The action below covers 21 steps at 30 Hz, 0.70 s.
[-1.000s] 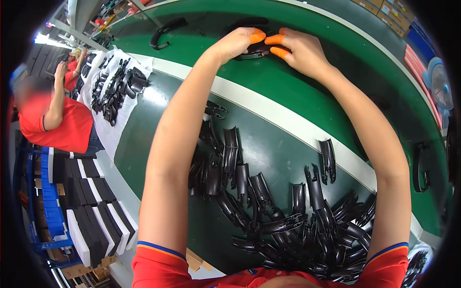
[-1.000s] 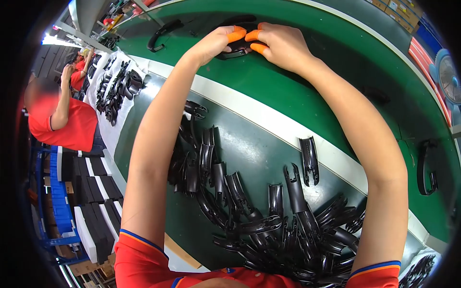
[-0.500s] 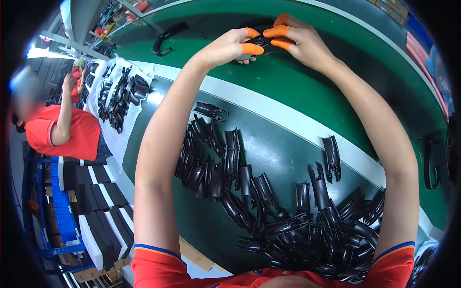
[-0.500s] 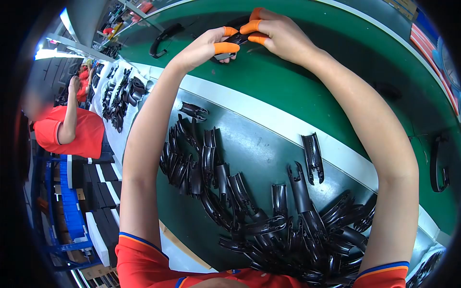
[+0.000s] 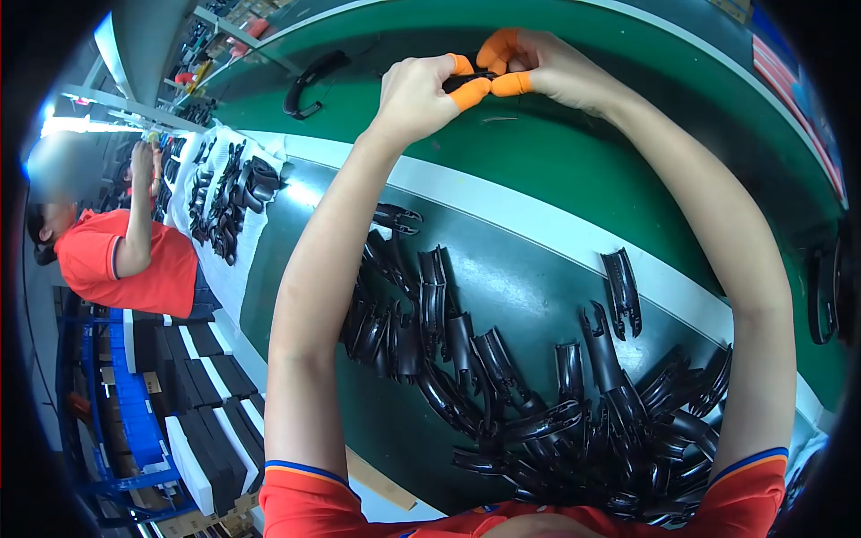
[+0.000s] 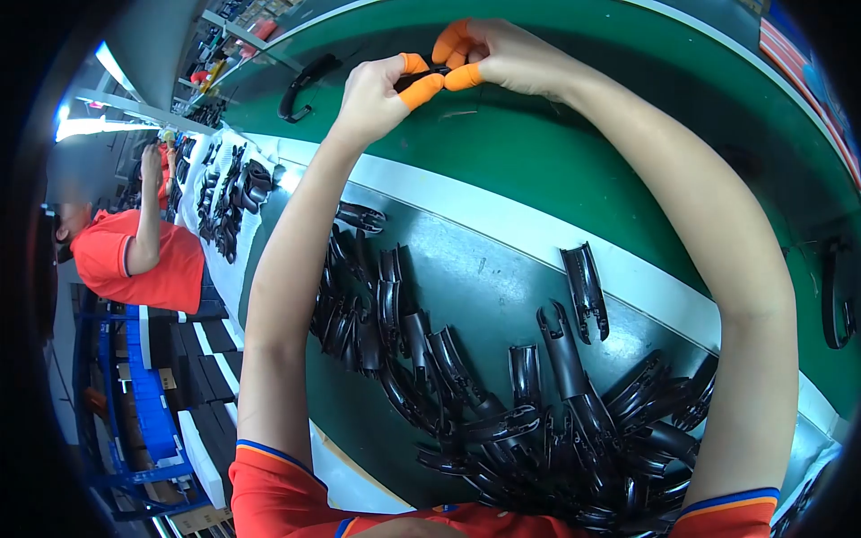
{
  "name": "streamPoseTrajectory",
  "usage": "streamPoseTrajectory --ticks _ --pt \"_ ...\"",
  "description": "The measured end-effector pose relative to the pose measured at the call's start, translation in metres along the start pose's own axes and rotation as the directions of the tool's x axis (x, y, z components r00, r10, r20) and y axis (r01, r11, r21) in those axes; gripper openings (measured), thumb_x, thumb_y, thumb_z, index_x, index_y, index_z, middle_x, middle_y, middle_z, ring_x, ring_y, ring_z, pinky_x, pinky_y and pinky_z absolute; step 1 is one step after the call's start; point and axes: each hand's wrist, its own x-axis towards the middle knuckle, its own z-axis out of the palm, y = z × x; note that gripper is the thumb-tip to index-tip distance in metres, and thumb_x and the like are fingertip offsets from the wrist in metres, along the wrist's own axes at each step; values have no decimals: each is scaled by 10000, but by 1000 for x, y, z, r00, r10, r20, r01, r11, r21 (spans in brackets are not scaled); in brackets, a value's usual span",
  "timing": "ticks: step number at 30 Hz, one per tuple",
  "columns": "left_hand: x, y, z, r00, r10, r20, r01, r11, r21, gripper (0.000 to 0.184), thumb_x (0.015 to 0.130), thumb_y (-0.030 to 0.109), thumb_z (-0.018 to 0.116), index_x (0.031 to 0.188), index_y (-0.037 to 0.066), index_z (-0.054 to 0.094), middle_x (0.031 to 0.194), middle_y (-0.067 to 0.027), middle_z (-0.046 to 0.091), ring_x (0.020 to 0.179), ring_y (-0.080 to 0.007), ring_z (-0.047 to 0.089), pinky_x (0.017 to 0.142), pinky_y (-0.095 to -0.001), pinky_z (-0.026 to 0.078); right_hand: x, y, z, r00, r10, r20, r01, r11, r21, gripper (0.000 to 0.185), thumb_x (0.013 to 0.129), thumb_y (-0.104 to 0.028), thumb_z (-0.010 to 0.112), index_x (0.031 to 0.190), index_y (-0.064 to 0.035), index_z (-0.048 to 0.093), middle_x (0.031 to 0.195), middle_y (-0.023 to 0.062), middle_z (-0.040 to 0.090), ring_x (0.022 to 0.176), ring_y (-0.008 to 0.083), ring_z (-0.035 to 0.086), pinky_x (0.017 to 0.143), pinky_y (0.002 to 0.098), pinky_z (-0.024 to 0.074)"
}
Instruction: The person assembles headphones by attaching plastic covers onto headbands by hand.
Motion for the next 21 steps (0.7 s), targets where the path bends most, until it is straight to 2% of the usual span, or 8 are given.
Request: streamPoseTrajectory --ticks 3,5,8,10,14,16,19,21 --pt "-4 -14 13 985 143 -98 -163 957 -240 386 768 309 709 1041 54 609 753 -98 686 705 -284 658 656 -358 492 -1 -5 -4 999 -12 34 14 998 -65 465 747 -138 716 1165 13 581 994 87 602 884 167 580 853 262 470" --pt "-9 -6 11 984 166 -71 -175 974 -144 392 746 291 710 1028 50 581 764 -106 687 711 -288 662 656 -360 493 -1 0 0 997 -60 43 64 992 -113 476 747 -109 702 1183 23 563 1020 101 602 905 172 585 873 272 471" --pt "-10 -2 10 981 188 -49 -190 982 -19 426 698 265 714 998 14 544 789 -131 687 720 -297 669 662 -365 503 1 3 11 949 -314 -30 296 920 -257 533 744 -53 680 1240 32 506 1060 124 595 940 186 584 908 301 469" --pt "-10 -2 10 978 204 -40 -201 977 66 420 688 257 710 974 -3 547 773 -135 682 717 -305 671 662 -368 510 -1 -4 7 994 -56 97 68 991 -119 566 738 4 652 1270 42 463 1084 135 577 958 195 575 916 320 470" --pt "-11 -4 15 968 250 -36 -244 961 130 421 684 247 707 962 -26 548 763 -140 676 715 -308 673 660 -373 512 -3 -13 9 990 -7 142 25 992 -125 583 735 19 647 1286 33 456 1071 138 563 922 197 562 907 314 468" --pt "-12 -4 21 963 241 -118 -230 968 103 423 687 242 709 984 -20 559 761 -144 674 727 -326 669 673 -393 515 -2 -10 16 999 -32 11 33 987 -158 627 731 27 643 1322 15 435 1049 123 546 878 187 544 877 296 468" --pt "-14 -6 27 977 210 -43 -210 978 2 416 691 234 708 1010 6 569 791 -172 675 773 -358 662 707 -419 514 -6 -11 12 993 73 95 -61 991 -119 653 724 36 625 1347 -32 440 999 98 538 835 164 520 785 273 460" --pt "-20 -6 12 955 295 -32 -297 954 -52 462 741 266 729 1106 25 580 943 -196 658 903 -366 625 791 -420 495 -10 -7 7 992 37 123 -13 982 -188 589 731 23 628 1302 -42 497 915 71 529 772 161 504 764 275 457"
